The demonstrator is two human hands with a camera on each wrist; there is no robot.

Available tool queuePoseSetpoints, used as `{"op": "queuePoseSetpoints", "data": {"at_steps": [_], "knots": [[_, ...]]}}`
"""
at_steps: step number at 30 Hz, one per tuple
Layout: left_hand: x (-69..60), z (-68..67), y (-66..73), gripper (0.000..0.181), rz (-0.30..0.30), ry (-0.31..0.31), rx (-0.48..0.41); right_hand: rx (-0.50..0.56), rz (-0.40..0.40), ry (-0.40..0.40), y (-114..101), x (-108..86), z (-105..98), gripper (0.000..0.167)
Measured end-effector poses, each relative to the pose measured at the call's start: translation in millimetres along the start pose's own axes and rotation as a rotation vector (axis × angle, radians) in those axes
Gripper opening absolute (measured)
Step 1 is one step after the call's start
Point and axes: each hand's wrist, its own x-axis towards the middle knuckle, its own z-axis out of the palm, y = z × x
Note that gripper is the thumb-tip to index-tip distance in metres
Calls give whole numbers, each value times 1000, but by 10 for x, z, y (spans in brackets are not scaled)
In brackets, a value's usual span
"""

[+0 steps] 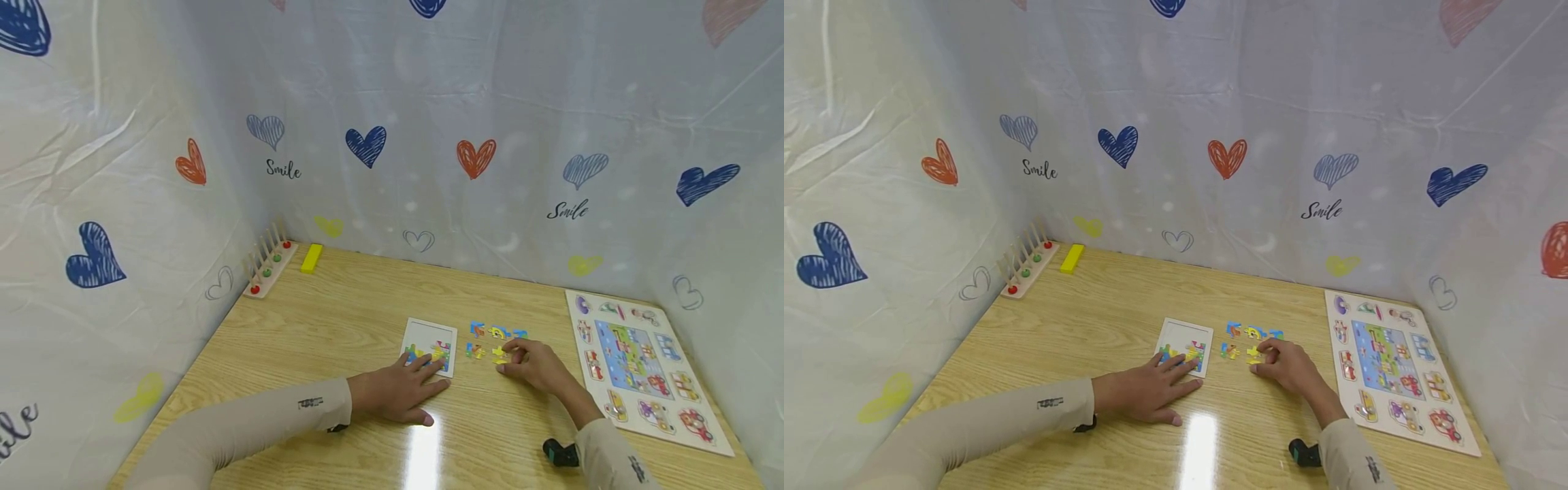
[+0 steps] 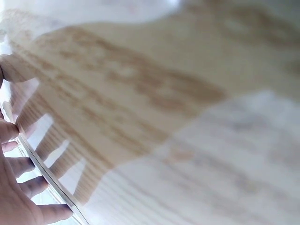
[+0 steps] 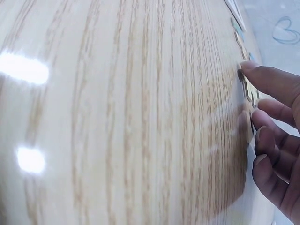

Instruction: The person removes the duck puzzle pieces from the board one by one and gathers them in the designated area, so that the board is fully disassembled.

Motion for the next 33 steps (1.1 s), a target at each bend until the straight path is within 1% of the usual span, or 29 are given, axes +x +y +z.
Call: {"op": "queuePoseSetpoints", "data": {"at_steps": [6,12,18,23,25,28,33], "knots": [[2,8,1,74,-1,-7,-17,-9,-17,4,7,2,1,42],[5,20,0,74,1,1,-15,-24,-36,3,-6,13,-7,41],[9,24,-2,74,1,2,-5,-20,-60,6,-52,77,-36,41],[3,37,-6,74,2,6,-3,29,-59,-23,-175,161,-36,40],[5,42,-6,74,-1,5,-1,42,-72,-34,-231,198,-15,40],[8,43,-8,75,-6,2,3,59,-91,-46,-318,257,39,39],[11,49,-8,75,-5,-4,1,102,-114,-98,-447,356,147,38]]}}
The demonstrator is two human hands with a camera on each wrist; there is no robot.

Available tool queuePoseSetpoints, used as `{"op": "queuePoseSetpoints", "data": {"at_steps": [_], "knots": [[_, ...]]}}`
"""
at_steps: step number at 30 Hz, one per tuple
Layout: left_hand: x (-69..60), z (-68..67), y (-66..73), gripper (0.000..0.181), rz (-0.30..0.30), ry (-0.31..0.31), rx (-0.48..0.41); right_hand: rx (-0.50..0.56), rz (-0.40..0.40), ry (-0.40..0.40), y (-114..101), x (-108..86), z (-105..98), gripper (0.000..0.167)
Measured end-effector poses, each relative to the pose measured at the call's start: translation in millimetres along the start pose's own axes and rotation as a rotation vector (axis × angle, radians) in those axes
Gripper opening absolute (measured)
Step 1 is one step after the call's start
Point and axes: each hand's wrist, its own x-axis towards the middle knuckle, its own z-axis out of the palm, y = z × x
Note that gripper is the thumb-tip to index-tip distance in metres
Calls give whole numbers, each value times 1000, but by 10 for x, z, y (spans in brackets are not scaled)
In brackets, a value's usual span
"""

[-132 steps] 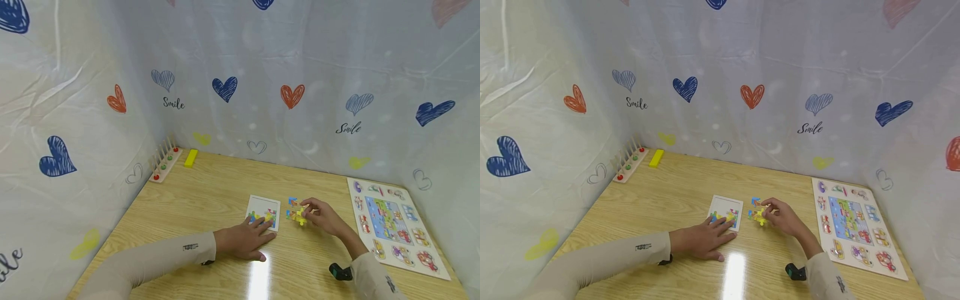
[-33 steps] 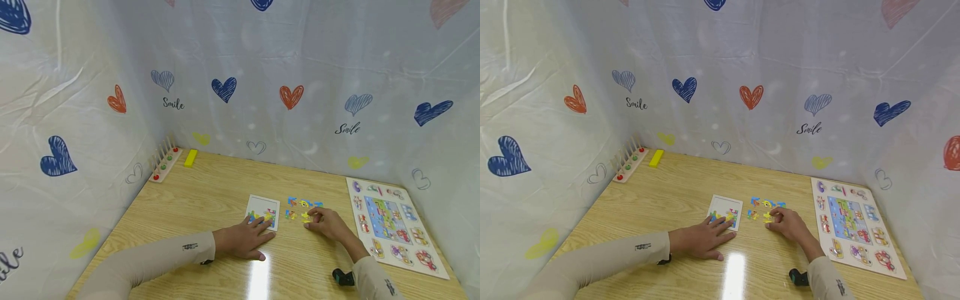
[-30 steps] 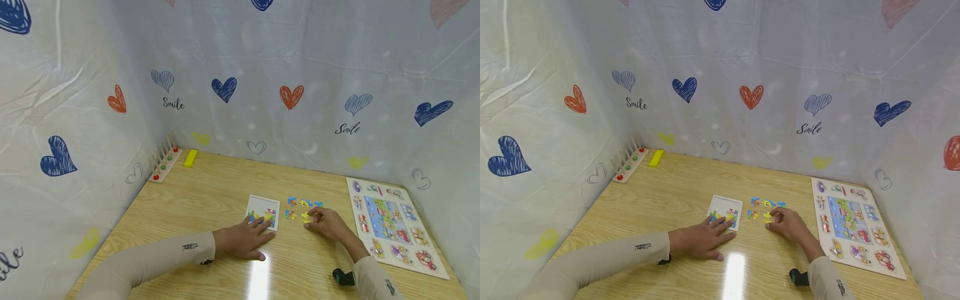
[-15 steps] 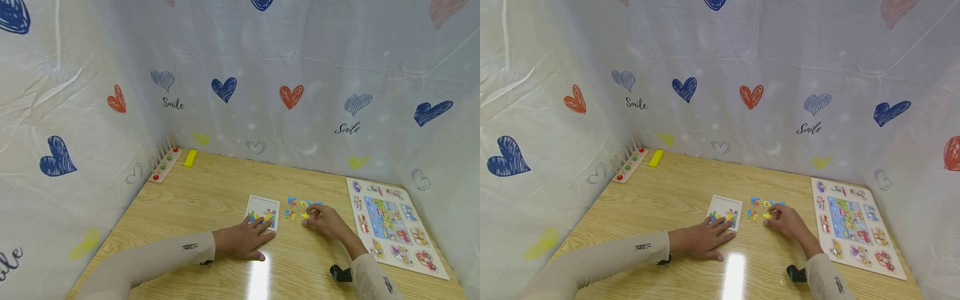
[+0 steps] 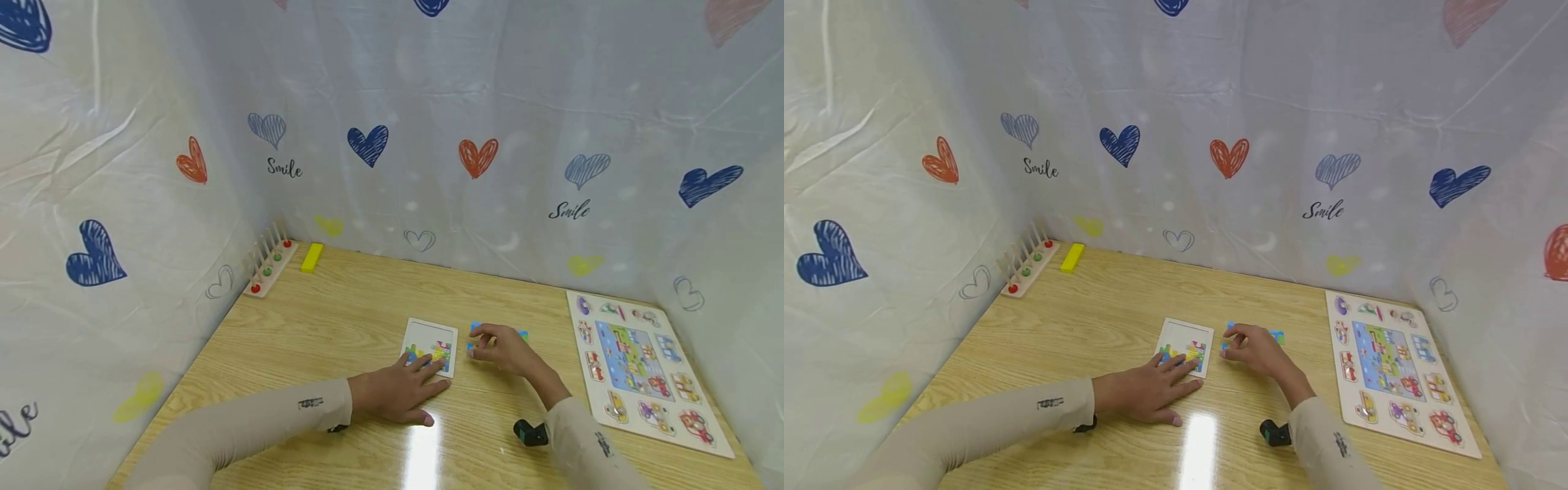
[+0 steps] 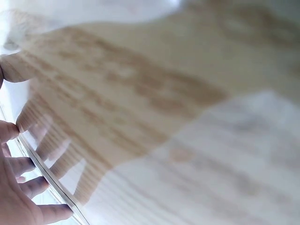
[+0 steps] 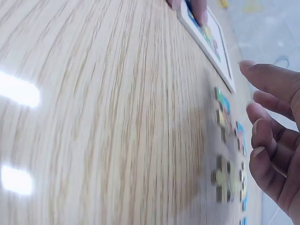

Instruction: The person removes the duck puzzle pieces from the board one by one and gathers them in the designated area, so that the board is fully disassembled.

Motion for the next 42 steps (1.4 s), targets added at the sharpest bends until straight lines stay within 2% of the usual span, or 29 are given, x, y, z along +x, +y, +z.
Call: {"op": "queuePoseSetpoints", "data": {"at_steps": [7,14,28,33,42], "knots": [[-8,-10,4,74,8,11,8,0,-55,-56,-112,143,124,34],[-11,-28,21,74,9,1,15,-30,-38,-104,-143,235,197,36],[-12,-29,13,75,7,3,24,-112,-34,-138,-170,243,199,38],[-13,-31,14,75,4,2,16,-114,-65,-140,-189,239,194,35],[-13,-44,16,75,-1,-11,11,-96,-73,-135,-194,232,215,28]]}}
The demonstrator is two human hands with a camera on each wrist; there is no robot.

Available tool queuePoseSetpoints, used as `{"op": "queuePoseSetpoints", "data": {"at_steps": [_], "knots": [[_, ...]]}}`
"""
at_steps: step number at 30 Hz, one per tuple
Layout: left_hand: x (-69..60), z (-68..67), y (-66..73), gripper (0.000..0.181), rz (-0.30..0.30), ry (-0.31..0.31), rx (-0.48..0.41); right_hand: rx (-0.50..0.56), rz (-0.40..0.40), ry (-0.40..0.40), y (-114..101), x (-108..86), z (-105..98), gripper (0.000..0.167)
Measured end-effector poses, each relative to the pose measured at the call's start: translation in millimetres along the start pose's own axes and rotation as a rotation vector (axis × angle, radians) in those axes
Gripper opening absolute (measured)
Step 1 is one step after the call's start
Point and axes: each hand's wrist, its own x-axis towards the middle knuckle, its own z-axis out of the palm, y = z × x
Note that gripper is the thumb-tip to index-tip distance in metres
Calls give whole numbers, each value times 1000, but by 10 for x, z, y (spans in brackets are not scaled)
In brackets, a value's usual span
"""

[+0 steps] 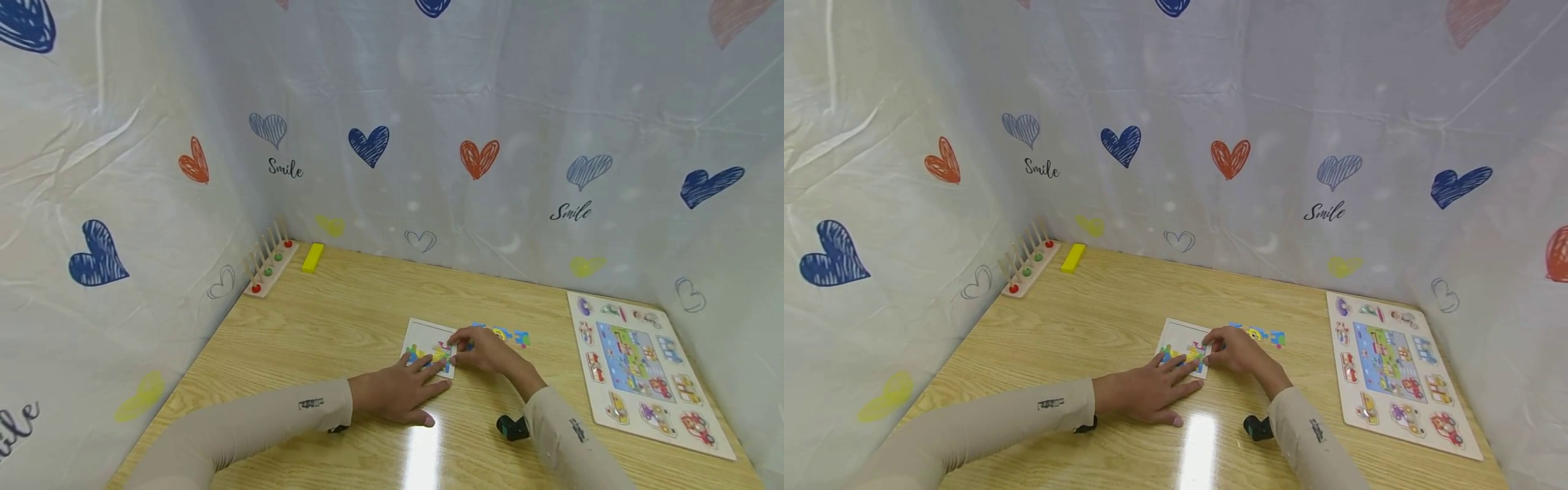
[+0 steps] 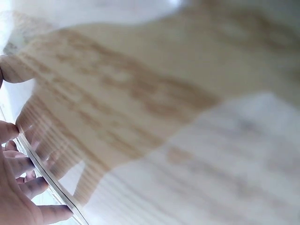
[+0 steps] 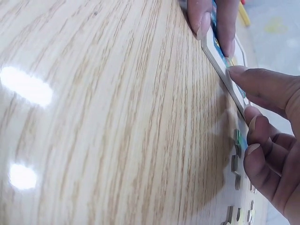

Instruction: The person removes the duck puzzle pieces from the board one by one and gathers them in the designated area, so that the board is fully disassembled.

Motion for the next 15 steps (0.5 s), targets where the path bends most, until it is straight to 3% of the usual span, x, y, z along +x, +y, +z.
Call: {"op": "queuePoseSetpoints", "data": {"at_steps": [15], "knots": [[-7,-11,6,74,2,4,-12,5,38,27,9,45,45,27]]}}
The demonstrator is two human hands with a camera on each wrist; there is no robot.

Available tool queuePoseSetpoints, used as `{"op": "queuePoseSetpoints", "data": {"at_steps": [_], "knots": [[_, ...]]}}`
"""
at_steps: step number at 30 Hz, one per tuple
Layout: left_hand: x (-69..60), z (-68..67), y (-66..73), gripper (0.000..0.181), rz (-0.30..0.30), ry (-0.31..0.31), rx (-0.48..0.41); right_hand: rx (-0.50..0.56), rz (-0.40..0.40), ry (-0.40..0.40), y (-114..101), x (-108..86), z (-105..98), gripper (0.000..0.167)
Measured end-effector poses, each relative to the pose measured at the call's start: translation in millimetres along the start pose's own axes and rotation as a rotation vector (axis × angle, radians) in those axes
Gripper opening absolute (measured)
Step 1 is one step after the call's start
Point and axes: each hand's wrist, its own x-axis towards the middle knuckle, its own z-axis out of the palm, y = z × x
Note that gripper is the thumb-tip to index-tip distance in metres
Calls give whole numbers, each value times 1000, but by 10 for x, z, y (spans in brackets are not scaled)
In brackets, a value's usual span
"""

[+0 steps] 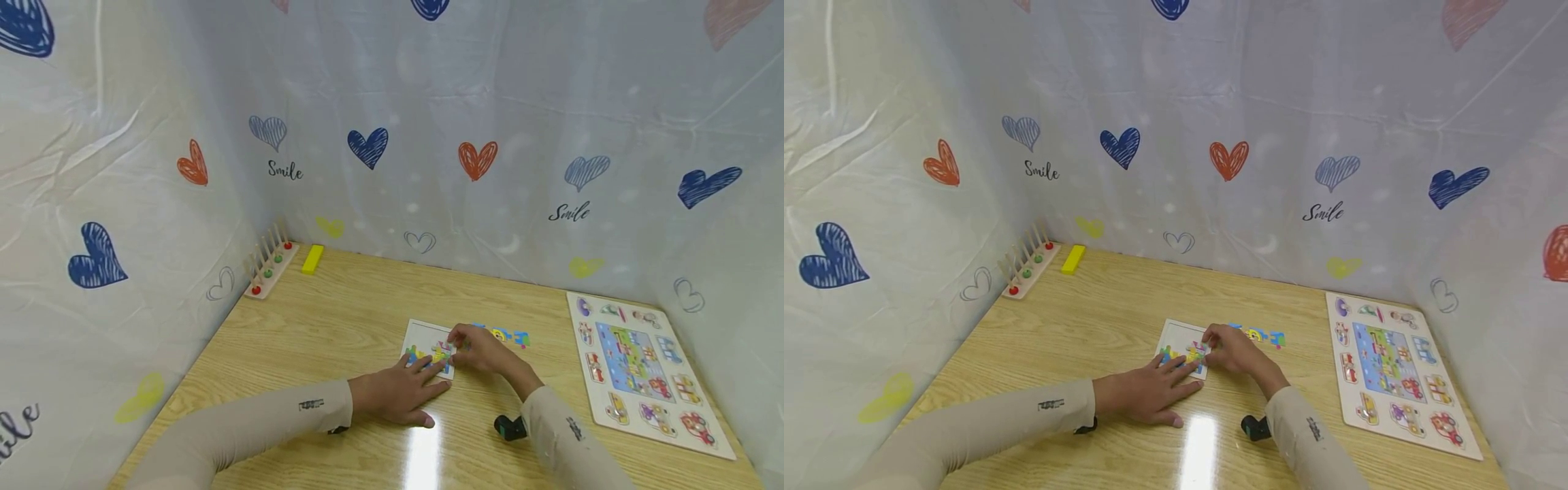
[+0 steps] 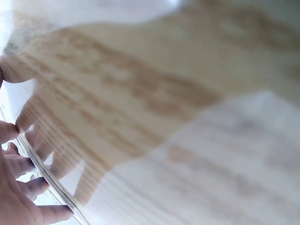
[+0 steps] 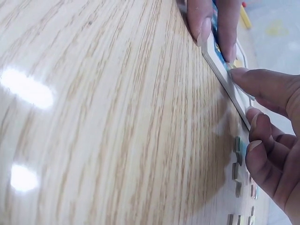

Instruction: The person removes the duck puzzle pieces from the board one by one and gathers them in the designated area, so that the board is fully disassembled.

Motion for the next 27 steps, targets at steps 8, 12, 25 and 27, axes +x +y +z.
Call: {"op": "queuePoseSetpoints", "data": {"at_steps": [8,12,25,27], "knots": [[4,12,-2,73,2,3,27,18,5,23,3,40,28,18],[3,19,-6,73,6,15,45,9,-1,26,-7,57,32,17],[18,43,-12,73,-5,9,30,32,-53,-10,-77,52,3,17],[15,41,-10,73,-4,11,36,47,-67,-27,-76,53,2,17]]}}
